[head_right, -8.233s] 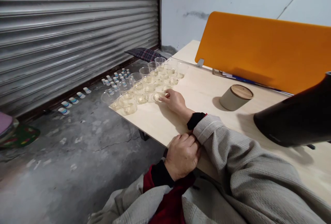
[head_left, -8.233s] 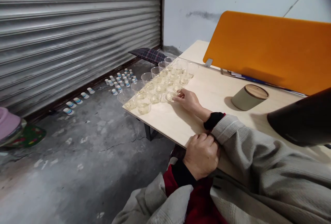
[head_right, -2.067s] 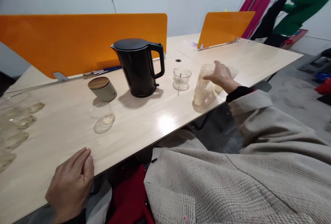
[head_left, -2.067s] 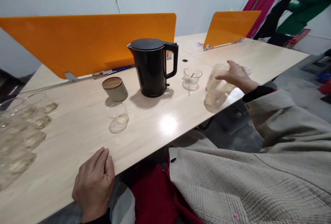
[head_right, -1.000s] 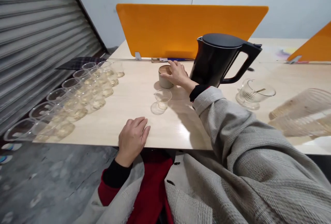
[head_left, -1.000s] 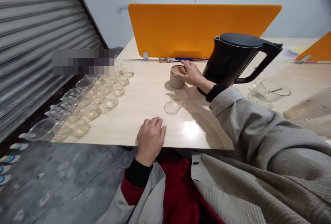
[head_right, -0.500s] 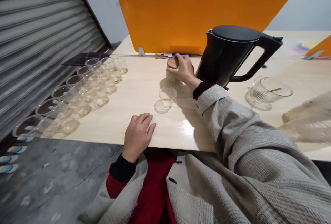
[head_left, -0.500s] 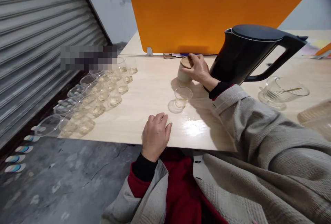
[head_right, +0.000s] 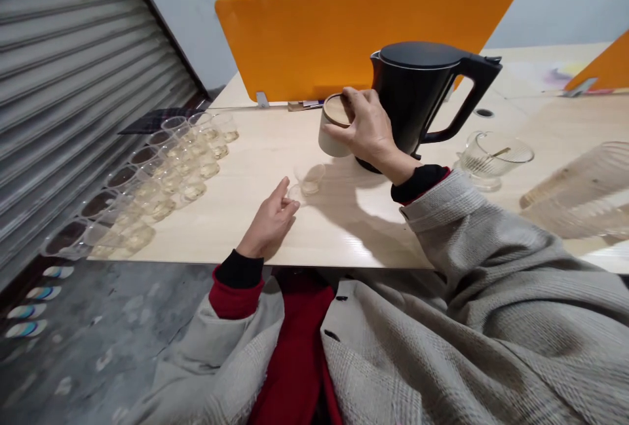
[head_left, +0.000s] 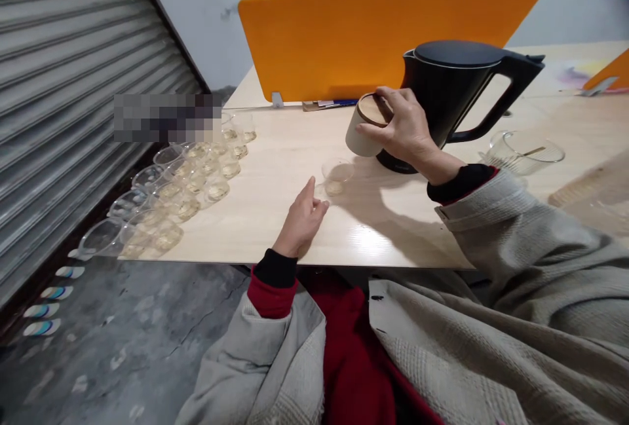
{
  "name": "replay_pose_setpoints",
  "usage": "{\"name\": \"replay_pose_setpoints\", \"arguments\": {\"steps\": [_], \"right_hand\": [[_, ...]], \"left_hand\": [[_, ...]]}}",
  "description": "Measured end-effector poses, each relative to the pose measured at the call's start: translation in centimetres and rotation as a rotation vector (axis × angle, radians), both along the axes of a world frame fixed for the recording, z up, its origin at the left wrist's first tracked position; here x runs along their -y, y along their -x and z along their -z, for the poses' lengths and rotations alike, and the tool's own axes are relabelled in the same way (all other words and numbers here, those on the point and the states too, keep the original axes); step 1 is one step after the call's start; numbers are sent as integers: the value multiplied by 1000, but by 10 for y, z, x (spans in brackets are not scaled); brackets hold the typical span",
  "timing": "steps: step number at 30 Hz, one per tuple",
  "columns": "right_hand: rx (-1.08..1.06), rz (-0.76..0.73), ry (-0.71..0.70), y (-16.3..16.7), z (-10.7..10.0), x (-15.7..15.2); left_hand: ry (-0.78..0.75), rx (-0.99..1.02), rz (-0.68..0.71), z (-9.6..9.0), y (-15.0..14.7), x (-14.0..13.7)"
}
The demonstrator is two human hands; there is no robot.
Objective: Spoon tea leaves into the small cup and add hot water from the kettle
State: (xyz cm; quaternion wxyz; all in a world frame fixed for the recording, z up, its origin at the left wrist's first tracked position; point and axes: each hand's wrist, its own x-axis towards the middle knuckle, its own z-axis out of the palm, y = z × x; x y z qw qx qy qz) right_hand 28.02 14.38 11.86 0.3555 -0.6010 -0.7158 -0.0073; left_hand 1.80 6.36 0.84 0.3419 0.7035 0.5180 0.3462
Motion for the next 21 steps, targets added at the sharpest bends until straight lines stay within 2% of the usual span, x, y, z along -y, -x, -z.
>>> {"name": "replay_pose_setpoints", "arguments": {"steps": [5,12,17,21], "right_hand": [[-42,8,19,-5,14,9],[-81,-10,13,-3,23,19],[-46,24,-35,-4,13,31],[-32,53,-102,-5,-7,61]], "left_hand": [[53,42,58,-3,-20,-4],[59,72,72,-6,-21,2],[96,123,34,1,-19,2],[49,220,-41,11,-15,11]]}}
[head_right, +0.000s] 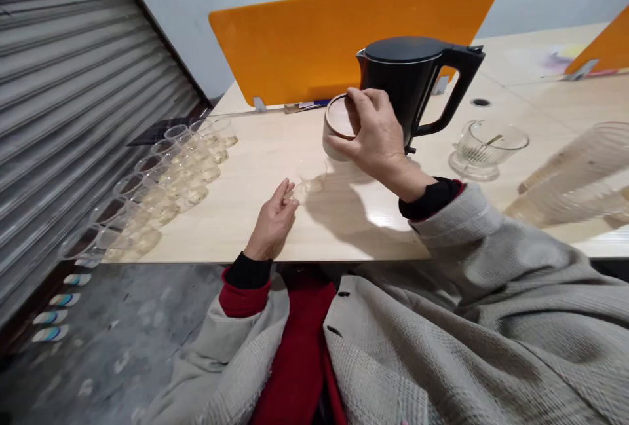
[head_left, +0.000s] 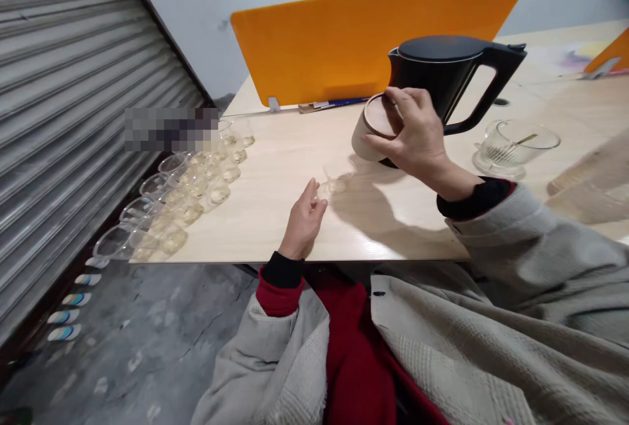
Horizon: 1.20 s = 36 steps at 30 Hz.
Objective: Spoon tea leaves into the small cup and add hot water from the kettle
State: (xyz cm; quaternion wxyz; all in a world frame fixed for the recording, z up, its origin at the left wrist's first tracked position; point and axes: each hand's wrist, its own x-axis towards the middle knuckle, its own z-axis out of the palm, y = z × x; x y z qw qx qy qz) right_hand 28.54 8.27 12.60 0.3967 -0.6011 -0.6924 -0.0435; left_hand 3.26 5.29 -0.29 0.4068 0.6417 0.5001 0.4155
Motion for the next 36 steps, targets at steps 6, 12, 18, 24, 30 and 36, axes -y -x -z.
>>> {"name": "replay_pose_setpoints", "arguments": {"steps": [6,12,18,24,30,36], "right_hand": [[-27,-133,-43,3,-12,58],[-52,-362,99,33,36,84],[6,-380,107,53,75,83],[128,-343,182,56,66,87],[250,-352,154,60,58,82],[193,-321,112,65,66,81]], "left_hand": [[-148,61,-68,-10,10,41],[-218,52,122,-11,8,68],[-223,-35,118,-4,-4,64],[-270,-54,98,-10,-12,59],[-282,-53,47,-8,-20,55],[-277,-134,13,-11,-22,54]]}}
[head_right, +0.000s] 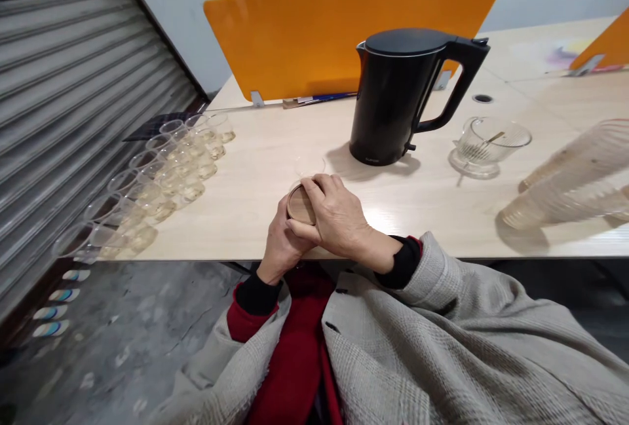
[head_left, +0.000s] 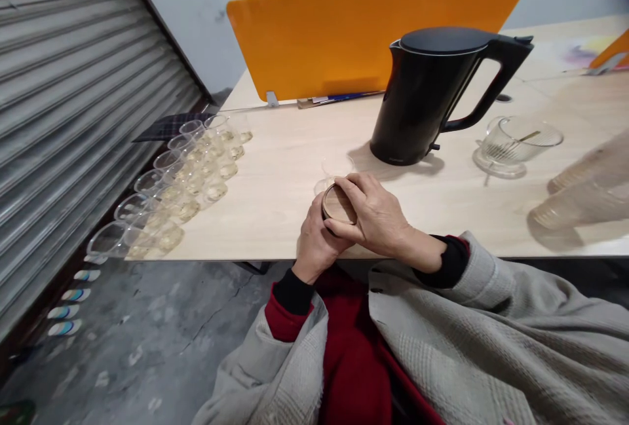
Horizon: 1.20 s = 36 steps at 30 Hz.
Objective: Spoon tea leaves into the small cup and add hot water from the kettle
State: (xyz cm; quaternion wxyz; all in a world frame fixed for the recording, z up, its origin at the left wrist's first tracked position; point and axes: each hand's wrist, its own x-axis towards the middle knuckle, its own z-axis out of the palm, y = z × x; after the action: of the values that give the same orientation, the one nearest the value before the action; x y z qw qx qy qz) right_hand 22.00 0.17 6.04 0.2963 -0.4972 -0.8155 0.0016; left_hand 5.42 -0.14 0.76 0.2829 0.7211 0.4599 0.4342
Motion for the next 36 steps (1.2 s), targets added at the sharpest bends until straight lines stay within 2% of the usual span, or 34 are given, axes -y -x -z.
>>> {"name": "replay_pose_setpoints", "arguments": {"steps": [7,9,11,14,19,22,25,28,33,36], "right_hand": [[-390,-17,186,-8,-13,-5],[-519,-16,160,-19,-15,-6],[-570,52,98,-37,-11,-7],[-451,205,74,-68,4,-6],[-175,371,235,-102,40,-3],[-75,384,251,-108,54,-1],[-56,327,237,-114,59,2],[-240,374,188,-132,57,7],[-735,706,-44,-181,49,8],[-900,704,-160,-210,49,-3]], "left_hand": [[25,7,-66,0,-1,3],[23,1,-69,-1,-1,4],[14,-7,-62,-2,0,5],[4,-12,-61,-1,1,6],[-23,-30,-34,2,2,6],[-41,-39,-20,1,2,6],[-47,-53,-38,0,3,6],[-62,-69,-78,0,4,6],[-56,-64,-101,2,6,5],[-43,-58,-98,1,5,5]]}}
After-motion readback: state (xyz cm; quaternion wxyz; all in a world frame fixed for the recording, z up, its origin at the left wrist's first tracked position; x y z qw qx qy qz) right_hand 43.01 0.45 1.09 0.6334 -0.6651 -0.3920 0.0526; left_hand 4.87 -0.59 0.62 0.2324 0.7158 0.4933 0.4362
